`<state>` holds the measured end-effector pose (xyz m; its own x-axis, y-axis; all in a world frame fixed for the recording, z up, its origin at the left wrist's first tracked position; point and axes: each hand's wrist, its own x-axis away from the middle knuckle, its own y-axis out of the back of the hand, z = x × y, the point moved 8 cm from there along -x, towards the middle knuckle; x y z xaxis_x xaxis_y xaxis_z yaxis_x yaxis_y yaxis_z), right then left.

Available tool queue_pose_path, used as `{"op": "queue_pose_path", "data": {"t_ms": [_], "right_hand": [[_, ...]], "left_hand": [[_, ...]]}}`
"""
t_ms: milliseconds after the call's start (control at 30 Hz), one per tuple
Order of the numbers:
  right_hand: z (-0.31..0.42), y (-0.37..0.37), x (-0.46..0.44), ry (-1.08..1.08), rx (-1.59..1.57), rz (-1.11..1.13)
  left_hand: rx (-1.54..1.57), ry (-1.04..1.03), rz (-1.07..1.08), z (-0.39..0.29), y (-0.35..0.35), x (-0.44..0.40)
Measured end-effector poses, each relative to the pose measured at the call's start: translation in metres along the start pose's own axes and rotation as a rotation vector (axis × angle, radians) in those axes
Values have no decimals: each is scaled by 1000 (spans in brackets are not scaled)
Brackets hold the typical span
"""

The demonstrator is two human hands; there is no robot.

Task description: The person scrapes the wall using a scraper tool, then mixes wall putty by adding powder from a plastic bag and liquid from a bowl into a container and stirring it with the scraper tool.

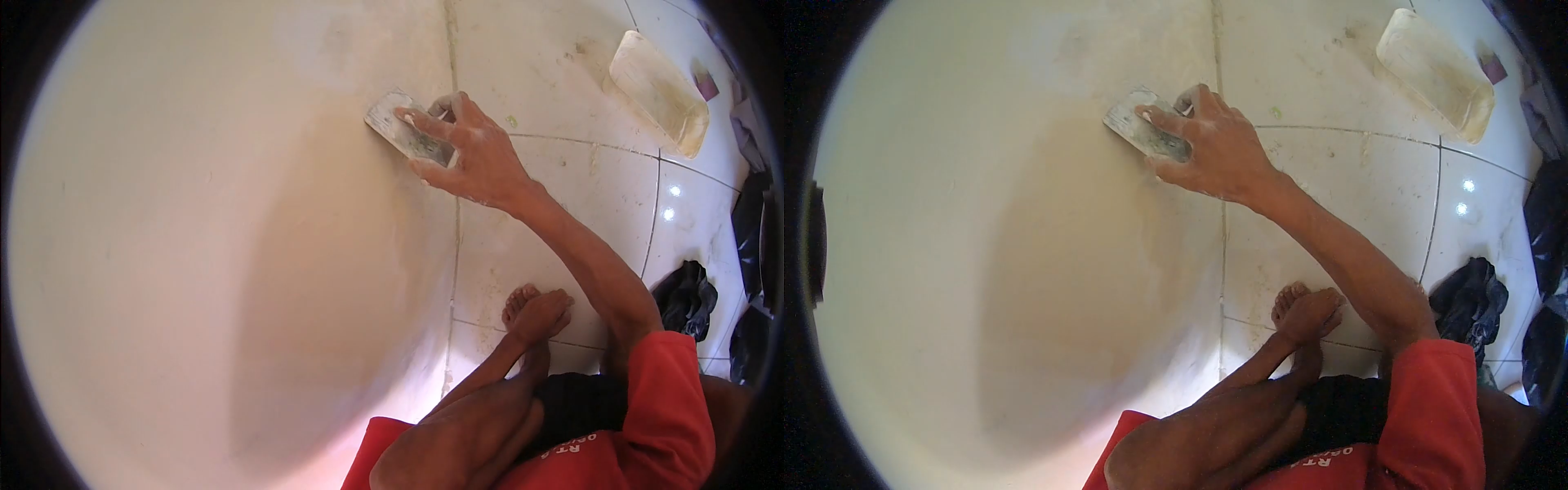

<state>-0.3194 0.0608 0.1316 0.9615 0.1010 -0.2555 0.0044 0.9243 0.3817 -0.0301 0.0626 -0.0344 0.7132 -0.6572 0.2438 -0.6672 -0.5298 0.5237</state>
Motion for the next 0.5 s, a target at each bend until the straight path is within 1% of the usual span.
{"op": "queue_pose_path", "data": {"t_ms": [67,200,267,300,400,500], "right_hand": [[-3,-6,12,4,71,37],[-2,-31,39,-48,40,32],[7,-43,53,-31,76,-26],[12,-47,59,-66,-15,-6],[20,-58,79,-127,-56,18],[22,-60,106,-94,8,65]], "left_hand": [[-83,-8,25,-2,0,0],[-2,46,22,8,-7,4],[-166,-45,-6,16,-23,14],[-221,-75,-15,12,-23,17],[-208,-93,-62,7,-16,18],[-188,-101,-122,1,-5,12]]}}
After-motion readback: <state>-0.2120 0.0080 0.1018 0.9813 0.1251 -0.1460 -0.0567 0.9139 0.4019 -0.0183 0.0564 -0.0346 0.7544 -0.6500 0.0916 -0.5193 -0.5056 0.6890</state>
